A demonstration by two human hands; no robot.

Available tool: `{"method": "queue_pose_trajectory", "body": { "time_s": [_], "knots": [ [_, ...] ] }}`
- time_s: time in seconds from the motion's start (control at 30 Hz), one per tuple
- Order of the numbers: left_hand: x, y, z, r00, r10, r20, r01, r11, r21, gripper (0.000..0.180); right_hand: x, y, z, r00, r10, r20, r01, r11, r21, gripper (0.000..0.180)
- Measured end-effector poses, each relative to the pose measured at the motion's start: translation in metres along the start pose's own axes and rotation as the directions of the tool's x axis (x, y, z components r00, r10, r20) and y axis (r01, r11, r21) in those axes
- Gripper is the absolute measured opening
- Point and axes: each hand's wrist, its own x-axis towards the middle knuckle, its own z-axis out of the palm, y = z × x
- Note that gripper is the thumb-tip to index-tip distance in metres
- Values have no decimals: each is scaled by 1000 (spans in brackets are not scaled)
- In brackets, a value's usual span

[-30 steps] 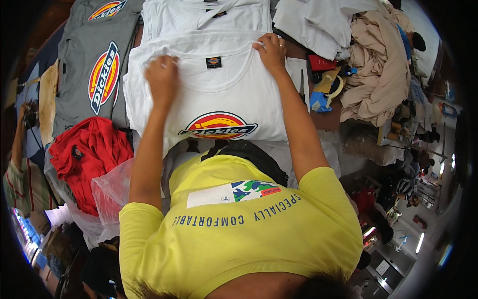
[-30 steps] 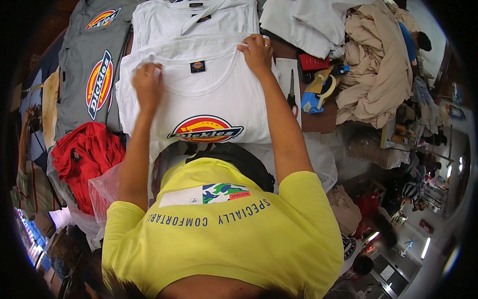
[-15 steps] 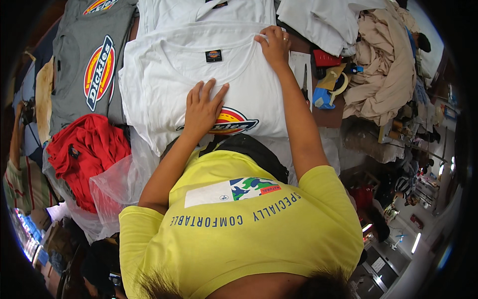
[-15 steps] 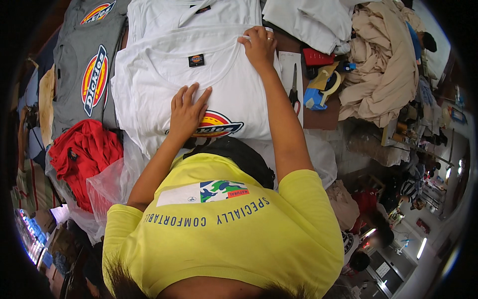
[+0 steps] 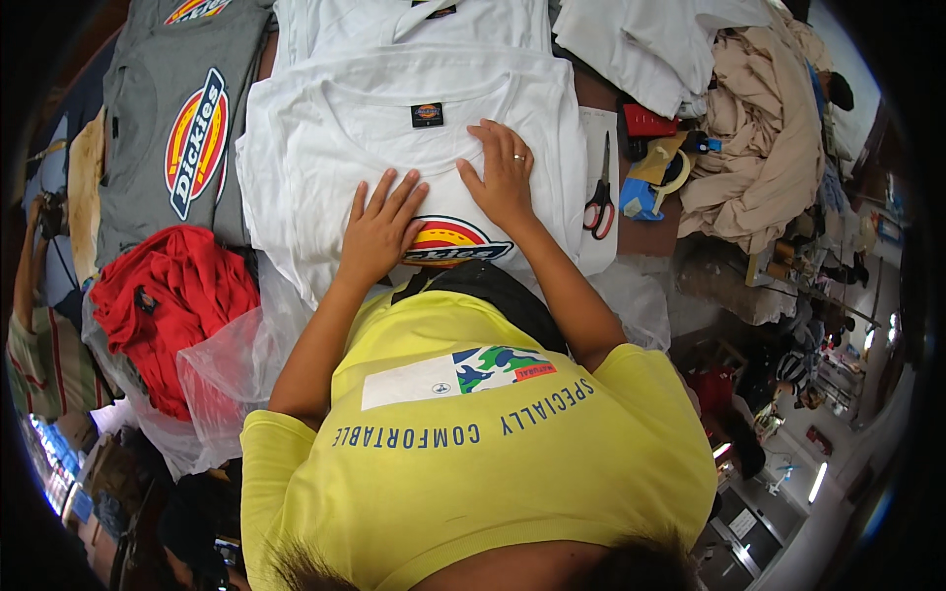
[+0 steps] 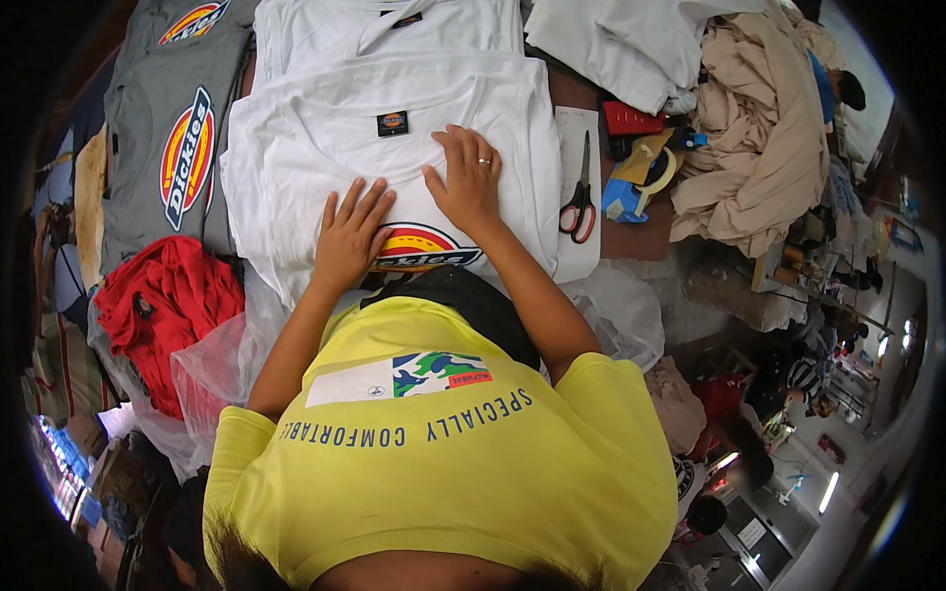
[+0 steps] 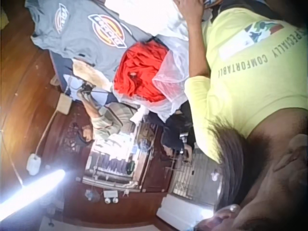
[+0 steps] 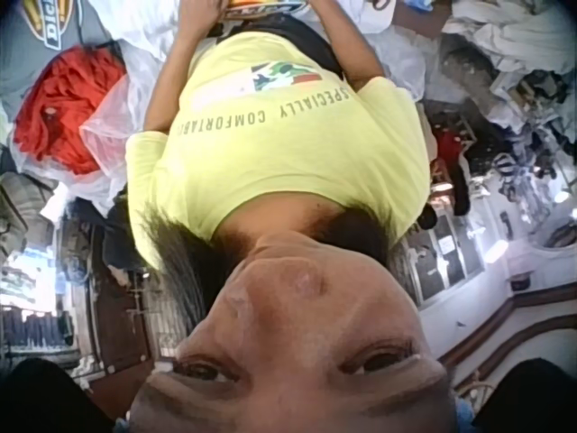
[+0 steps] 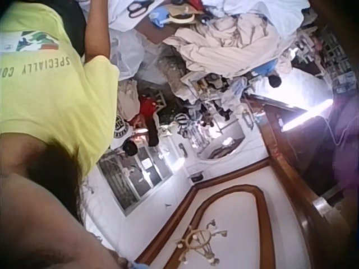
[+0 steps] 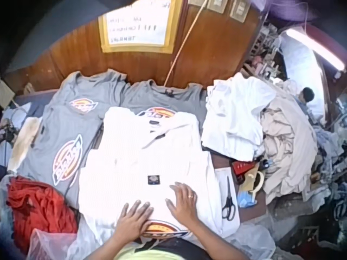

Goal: The person picks up, unfolds, and smooths out several white t-shirts one at a time on a work table, using shears to trim loose threads from the fabric before refolding and stacking them.

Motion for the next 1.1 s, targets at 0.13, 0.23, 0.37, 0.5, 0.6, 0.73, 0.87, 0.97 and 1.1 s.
{"method": "queue_pose_trajectory", "body": {
  "time_s": [0.13,0.23,0.37,0.5,0.6,0.73,0.87,0.97,1.1],
  "knots": [
    [1,-5,5,999,-51,4,52,996,-77,60,4,-12,-7,999,-25,33,28,994,-102,60],
    [5,-22,0,977,-214,-10,214,973,87,70,9,11,-6,997,17,76,2,968,-249,68],
    [21,-79,-12,958,-271,-97,287,924,255,76,38,59,-8,997,-48,53,62,948,-313,59],
    [51,-117,-18,955,-230,-186,277,916,289,70,81,83,-3,994,-95,54,106,950,-292,52],
    [67,-136,-26,933,-168,-318,221,965,139,54,104,95,-7,993,-106,51,111,986,-124,44],
    [84,-152,-34,897,-114,-428,161,984,76,35,116,114,-17,990,-70,120,28,947,320,28],
    [97,-155,-47,949,-116,-293,127,992,18,29,116,113,-18,993,-94,67,76,972,224,24],
    [99,-165,-51,958,-91,-273,89,996,-21,27,116,92,-24,996,-89,8,89,996,26,20],
    [103,-167,-63,951,-240,-193,191,951,-242,34,121,76,-35,997,-79,-9,78,995,-68,19]
  ]
}}
